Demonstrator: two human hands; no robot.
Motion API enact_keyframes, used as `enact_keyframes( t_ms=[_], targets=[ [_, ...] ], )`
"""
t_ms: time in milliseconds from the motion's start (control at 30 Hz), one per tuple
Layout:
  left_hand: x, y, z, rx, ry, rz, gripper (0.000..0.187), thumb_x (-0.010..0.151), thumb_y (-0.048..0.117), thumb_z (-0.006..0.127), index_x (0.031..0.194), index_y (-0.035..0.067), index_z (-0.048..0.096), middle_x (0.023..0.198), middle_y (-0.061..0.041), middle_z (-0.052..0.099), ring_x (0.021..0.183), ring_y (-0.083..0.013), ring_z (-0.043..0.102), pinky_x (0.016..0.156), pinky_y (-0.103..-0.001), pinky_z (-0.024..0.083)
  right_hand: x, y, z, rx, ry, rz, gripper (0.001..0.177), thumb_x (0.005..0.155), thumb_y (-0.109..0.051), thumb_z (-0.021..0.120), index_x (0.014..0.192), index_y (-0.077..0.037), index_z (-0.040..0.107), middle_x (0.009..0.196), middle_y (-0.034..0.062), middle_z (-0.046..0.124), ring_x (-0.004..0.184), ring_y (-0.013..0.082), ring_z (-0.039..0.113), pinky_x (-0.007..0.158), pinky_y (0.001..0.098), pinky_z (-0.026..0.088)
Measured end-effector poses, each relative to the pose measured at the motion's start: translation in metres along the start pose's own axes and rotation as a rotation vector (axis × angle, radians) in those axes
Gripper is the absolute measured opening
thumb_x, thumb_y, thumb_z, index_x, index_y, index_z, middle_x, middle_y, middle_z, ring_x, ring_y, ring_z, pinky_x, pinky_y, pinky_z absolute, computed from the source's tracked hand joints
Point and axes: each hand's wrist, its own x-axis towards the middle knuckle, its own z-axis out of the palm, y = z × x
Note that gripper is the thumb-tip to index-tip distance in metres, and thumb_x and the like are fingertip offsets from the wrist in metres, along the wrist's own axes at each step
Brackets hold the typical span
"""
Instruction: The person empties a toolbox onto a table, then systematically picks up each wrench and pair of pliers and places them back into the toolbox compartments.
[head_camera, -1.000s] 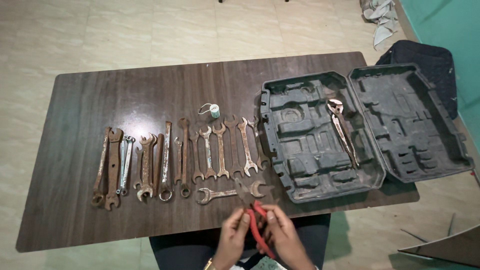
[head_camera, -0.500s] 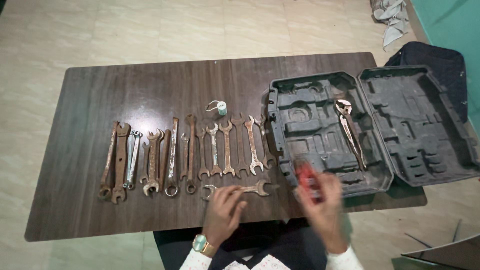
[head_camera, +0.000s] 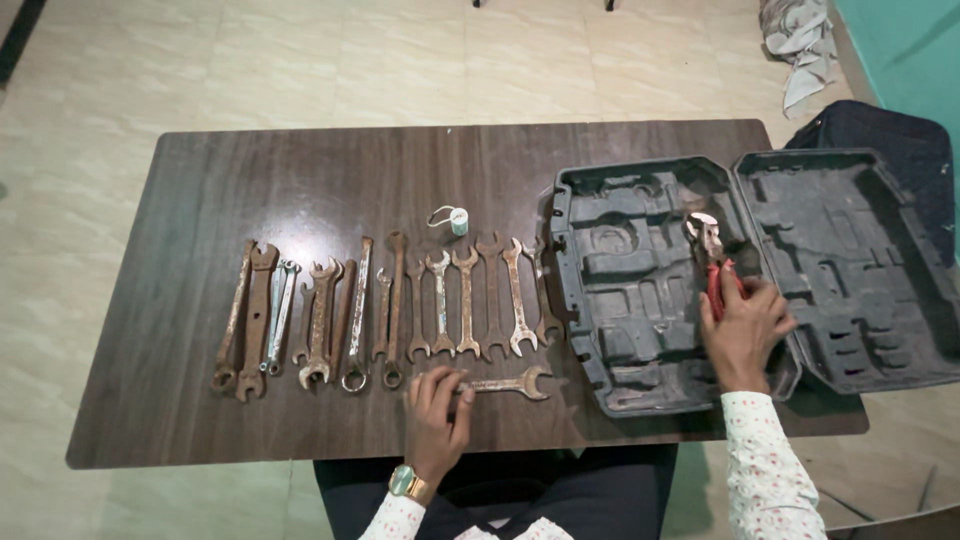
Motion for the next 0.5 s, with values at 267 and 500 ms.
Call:
enact_keyframes(
  t_ms=[267, 500],
  targets=[
    [-0.002, 0.0, 0.003, 0.061, -0.03, -0.046, 0.02, 0.09, 0.023, 0.069, 0.104, 0.009, 0.073, 0.112, -0.008, 0.067, 0.108, -0.0298, 0.058, 0.09, -0.043, 0.041, 0.001, -0.004, -0.001, 0.026, 0.007, 0.038, 0.048, 0.099, -0.04, 0.071, 0.14, -0.018, 0.062, 0.136, 0.0172, 0.052, 0.132, 0.0398, 0.046, 0.108, 0.0613, 0.029],
    [-0.002, -0.006, 0.009, 0.119, -0.049, -0.03, 0.017, 0.087, 0.021, 0.072, 0.098, 0.01, 0.075, 0.111, -0.006, 0.068, 0.112, -0.0278, 0.057, 0.096, -0.047, 0.036, 0.004, -0.022, -0.024, 0.079, 0.105, 0.005, 0.053, 0.101, -0.042, 0.074, 0.137, -0.006, 0.061, 0.138, 0.0193, 0.05, 0.135, 0.0392, 0.044, 0.11, 0.0605, 0.028]
  ],
)
